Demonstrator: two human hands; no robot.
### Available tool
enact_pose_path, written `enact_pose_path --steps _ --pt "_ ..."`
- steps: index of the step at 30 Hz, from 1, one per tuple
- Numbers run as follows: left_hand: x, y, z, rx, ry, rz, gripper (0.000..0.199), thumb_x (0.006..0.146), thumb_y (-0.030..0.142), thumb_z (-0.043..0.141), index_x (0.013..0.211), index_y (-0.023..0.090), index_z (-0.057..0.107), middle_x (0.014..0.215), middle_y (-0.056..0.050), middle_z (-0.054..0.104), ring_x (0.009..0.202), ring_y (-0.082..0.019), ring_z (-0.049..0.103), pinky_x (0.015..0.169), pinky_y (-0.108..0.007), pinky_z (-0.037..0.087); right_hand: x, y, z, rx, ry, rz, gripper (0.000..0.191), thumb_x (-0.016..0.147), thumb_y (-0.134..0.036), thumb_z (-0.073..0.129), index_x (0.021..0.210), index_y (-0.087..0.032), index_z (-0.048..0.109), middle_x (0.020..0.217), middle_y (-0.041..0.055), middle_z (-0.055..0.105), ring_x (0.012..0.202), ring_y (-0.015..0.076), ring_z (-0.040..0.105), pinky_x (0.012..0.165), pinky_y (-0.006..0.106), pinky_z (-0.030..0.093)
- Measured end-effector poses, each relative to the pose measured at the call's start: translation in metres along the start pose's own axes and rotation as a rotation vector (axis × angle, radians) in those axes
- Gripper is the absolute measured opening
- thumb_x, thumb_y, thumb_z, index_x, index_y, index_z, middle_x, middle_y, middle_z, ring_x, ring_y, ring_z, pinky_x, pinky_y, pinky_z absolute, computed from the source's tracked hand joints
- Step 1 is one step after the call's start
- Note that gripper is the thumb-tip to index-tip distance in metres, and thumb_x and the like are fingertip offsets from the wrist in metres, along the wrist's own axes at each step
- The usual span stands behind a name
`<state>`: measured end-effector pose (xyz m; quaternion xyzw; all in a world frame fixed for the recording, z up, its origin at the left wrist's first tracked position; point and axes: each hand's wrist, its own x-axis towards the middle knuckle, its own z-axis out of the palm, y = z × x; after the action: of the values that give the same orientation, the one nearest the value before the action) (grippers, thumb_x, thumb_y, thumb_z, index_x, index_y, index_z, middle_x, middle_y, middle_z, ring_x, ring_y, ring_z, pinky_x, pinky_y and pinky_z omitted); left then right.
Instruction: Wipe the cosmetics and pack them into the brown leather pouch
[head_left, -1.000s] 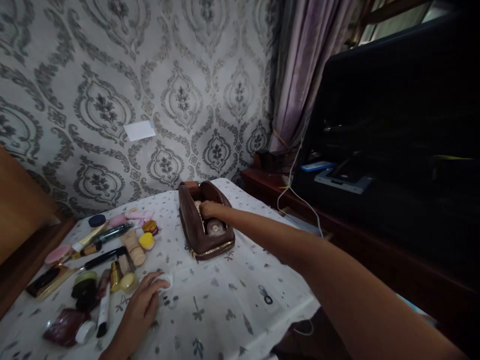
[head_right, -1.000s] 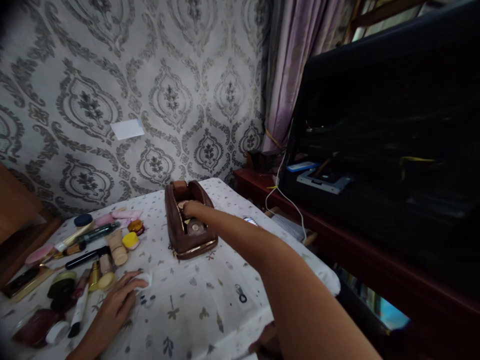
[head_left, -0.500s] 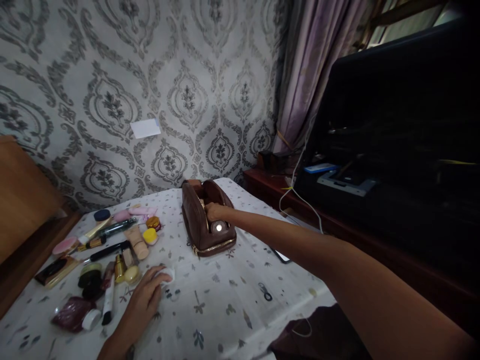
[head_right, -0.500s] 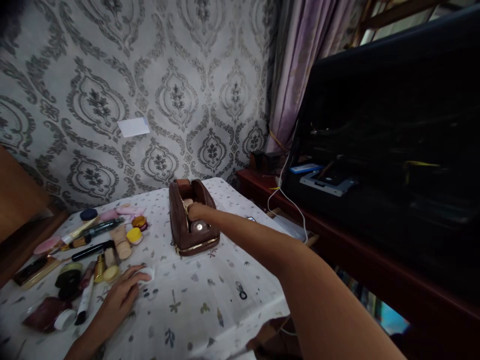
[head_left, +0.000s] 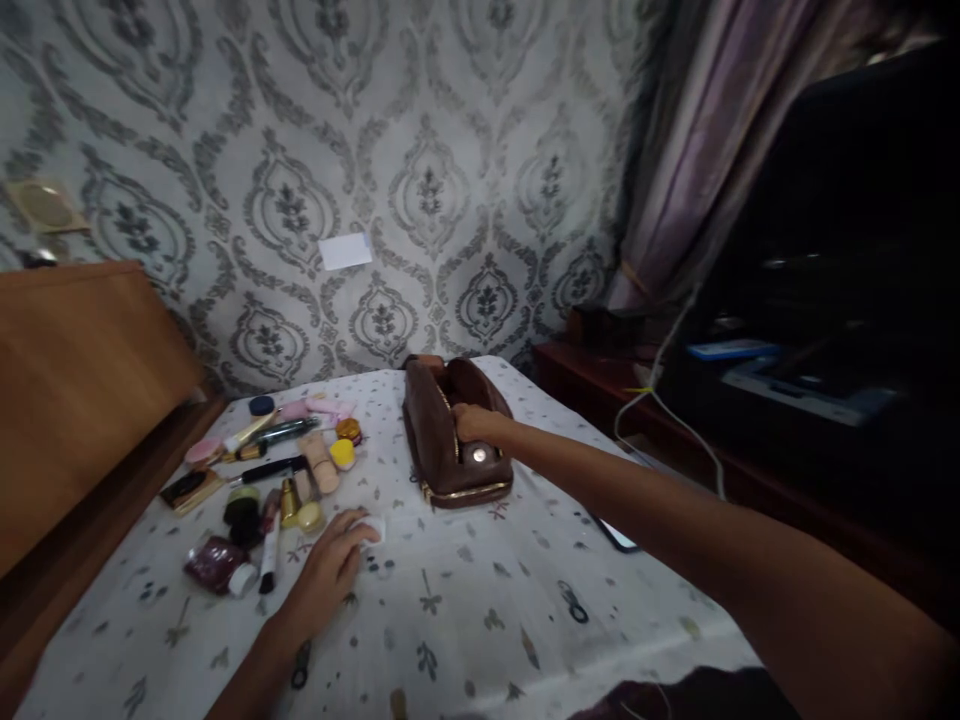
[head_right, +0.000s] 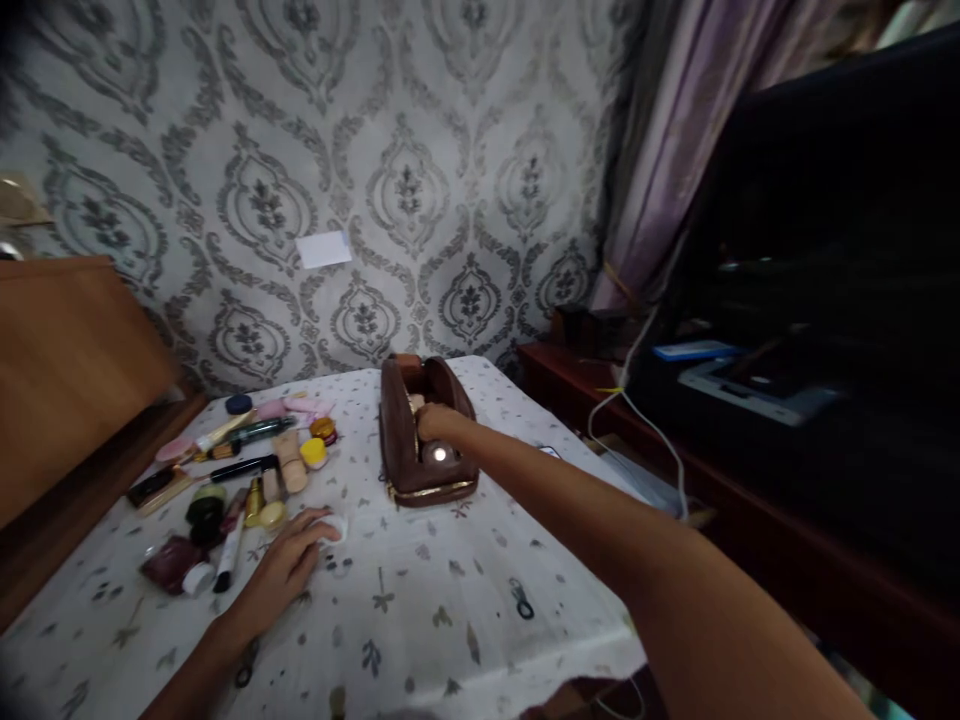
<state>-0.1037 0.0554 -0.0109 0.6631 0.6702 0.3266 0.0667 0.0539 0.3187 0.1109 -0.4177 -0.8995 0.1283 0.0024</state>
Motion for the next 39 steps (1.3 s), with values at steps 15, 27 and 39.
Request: enact_pose_path --steps 15,27,39 --pt "0.0 0.0 -0.002 -0.056 0.037 0.04 0.042 0.079 -0.003 0.041 0.103 0.022 0.065 0.115 -0.007 0.06 0.112 -0.019 0.056 0.097 -0.032 0.046 -0.076 0.016 0.02 -0.123 0.118 -0.333 0.039 0.098 -0.019 0.031 0.085 -0.017 0.067 0.09 0.0118 0.072 0.082 0.0212 0.071 0.073 0.029 0.052" --pt "0.006 0.013 -0.022 -0.094 0.101 -0.034 0.041 0.077 -0.004 0.043 0.095 0.02 0.07 0.105 -0.007 0.062 0.105 -0.019 0.06 0.096 -0.031 0.046 -0.1 -0.026 0.066 0.31 0.758 -0.793 0.02 0.094 -0.023 0.048 0.102 -0.024 0.067 0.117 0.012 0.066 0.112 0.0254 0.062 0.095 0.043 0.053" --pt "-0.01 -0.012 -0.063 0.018 0.242 -0.155 0.038 0.078 0.0 0.044 0.094 0.021 0.07 0.108 -0.006 0.061 0.104 -0.02 0.06 0.093 -0.032 0.046 -0.055 -0.108 0.141 0.869 0.042 -0.609 0.028 0.082 -0.031 0.05 0.093 -0.019 0.072 0.092 0.0083 0.074 0.076 0.022 0.068 0.07 0.034 0.055"
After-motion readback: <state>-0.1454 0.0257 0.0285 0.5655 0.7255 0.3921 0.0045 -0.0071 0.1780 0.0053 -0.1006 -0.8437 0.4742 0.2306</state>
